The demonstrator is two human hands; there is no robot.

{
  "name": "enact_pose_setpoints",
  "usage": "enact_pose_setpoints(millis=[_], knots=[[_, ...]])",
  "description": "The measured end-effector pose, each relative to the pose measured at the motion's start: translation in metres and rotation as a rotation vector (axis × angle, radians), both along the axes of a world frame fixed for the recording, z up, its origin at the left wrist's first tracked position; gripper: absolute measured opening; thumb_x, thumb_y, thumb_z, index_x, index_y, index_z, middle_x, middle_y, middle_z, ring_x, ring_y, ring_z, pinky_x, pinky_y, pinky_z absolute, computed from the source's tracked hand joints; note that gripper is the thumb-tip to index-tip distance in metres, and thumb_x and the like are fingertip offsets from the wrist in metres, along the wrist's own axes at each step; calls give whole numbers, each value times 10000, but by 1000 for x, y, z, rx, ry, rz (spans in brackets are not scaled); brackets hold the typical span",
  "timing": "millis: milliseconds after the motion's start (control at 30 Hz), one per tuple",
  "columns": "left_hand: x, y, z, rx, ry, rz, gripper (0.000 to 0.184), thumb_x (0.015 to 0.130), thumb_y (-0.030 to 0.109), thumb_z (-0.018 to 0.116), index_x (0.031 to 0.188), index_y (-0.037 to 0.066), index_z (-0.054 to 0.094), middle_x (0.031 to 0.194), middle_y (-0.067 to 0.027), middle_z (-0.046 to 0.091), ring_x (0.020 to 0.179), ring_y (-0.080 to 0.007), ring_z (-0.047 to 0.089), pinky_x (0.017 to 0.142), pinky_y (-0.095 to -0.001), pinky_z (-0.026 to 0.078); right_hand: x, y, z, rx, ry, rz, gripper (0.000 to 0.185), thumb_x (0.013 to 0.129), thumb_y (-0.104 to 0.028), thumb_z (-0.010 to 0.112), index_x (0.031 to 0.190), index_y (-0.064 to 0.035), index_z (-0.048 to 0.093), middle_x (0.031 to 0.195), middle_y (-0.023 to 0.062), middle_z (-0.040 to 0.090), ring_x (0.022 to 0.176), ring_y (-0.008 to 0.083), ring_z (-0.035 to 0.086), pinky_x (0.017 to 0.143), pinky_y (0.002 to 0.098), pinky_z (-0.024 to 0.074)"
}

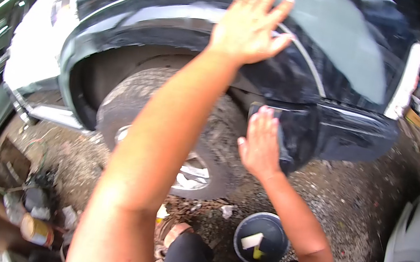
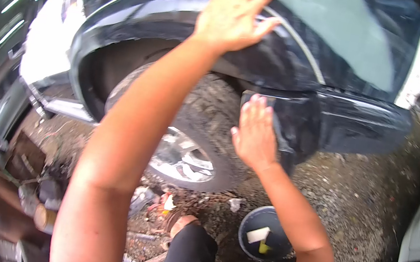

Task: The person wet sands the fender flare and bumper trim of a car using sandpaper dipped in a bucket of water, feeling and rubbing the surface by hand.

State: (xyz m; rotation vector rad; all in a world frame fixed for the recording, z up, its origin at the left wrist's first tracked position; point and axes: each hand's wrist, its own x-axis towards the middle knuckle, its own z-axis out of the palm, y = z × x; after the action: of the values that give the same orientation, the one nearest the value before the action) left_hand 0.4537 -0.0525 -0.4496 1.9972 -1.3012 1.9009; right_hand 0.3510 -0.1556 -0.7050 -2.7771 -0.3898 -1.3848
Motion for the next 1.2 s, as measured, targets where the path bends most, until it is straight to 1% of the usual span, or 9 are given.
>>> enact_pose_setpoints(millis=[100, 233, 467, 700, 867, 967, 1133, 1167, 1200], knots=[[1, 2, 1, 19, 35, -57, 755, 929, 605, 558, 1509, 128, 481, 1602, -237, 359, 1535, -401, 236, 1259, -537, 160, -3, 4, 9, 53, 0, 21, 760, 924, -298, 632, 1518, 82, 348, 1632, 307, 255, 1540, 453, 205, 1259, 546, 152], [9, 0, -4, -12, -11, -44, 778, 940, 626, 520, 1528, 120, 463, 1599, -248, 360, 1532, -407, 245, 1265, -535, 137, -12, -57, -77, -25, -6, 13, 726, 969, -248, 554, 1563, 65, 277, 1637, 305, 248, 1549, 451, 182, 1262, 555, 124], [18, -6, -8, -10, -56, 75, 794, 970, 651, 433, 1564, 125, 402, 1639, -244, 282, 1555, -409, 153, 1274, -536, 67, 6, -14, 12, -63, -83, 86, 666, 998, -188, 499, 1569, 58, 260, 1654, 275, 227, 1550, 430, 190, 1268, 549, 129], [22, -9, -9, -35, -84, 59, 809, 947, 651, 466, 1556, 120, 419, 1625, -257, 303, 1550, -415, 161, 1273, -541, 61, -38, -119, -95, -267, 86, -60, 637, 1014, -215, 466, 1561, 60, 293, 1653, 274, 235, 1549, 424, 200, 1268, 548, 131], [17, -6, -6, -56, -68, 16, 810, 922, 658, 505, 1539, 135, 453, 1613, -247, 332, 1542, -403, 206, 1269, -536, 97, -14, -62, 21, -242, -58, 45, 577, 1009, -237, 472, 1514, 36, 418, 1607, 222, 375, 1515, 396, 310, 1247, 528, 218], [6, 5, -2, -35, 22, -78, 759, 883, 612, 621, 1468, 138, 525, 1575, -240, 385, 1511, -415, 272, 1248, -532, 202, -23, -37, 70, -228, -20, 170, 585, 899, -177, 588, 1436, 38, 509, 1533, 201, 484, 1452, 358, 428, 1219, 502, 301], [0, 2, -3, -5, -13, 68, 725, 985, 616, 471, 1549, 162, 432, 1624, -172, 358, 1544, -326, 254, 1275, -474, 153, -52, -82, 102, -98, 199, 122, 505, 905, -172, 616, 1382, -13, 568, 1461, 176, 548, 1368, 337, 500, 1188, 477, 349], [-9, 5, 4, 36, 42, 2, 679, 1013, 468, 494, 1524, 26, 424, 1600, -259, 337, 1522, -382, 262, 1265, -471, 184, -54, -101, 105, -105, 192, 96, 487, 915, -174, 606, 1374, -11, 576, 1440, 174, 568, 1359, 333, 511, 1187, 477, 350], [-9, 6, 5, 59, 87, 10, 720, 1011, 538, 456, 1532, 42, 427, 1619, -254, 316, 1540, -367, 238, 1278, -477, 139, -56, -116, 108, -112, 185, 77, 470, 926, -176, 596, 1365, -10, 583, 1418, 172, 588, 1350, 329, 522, 1186, 478, 351]])
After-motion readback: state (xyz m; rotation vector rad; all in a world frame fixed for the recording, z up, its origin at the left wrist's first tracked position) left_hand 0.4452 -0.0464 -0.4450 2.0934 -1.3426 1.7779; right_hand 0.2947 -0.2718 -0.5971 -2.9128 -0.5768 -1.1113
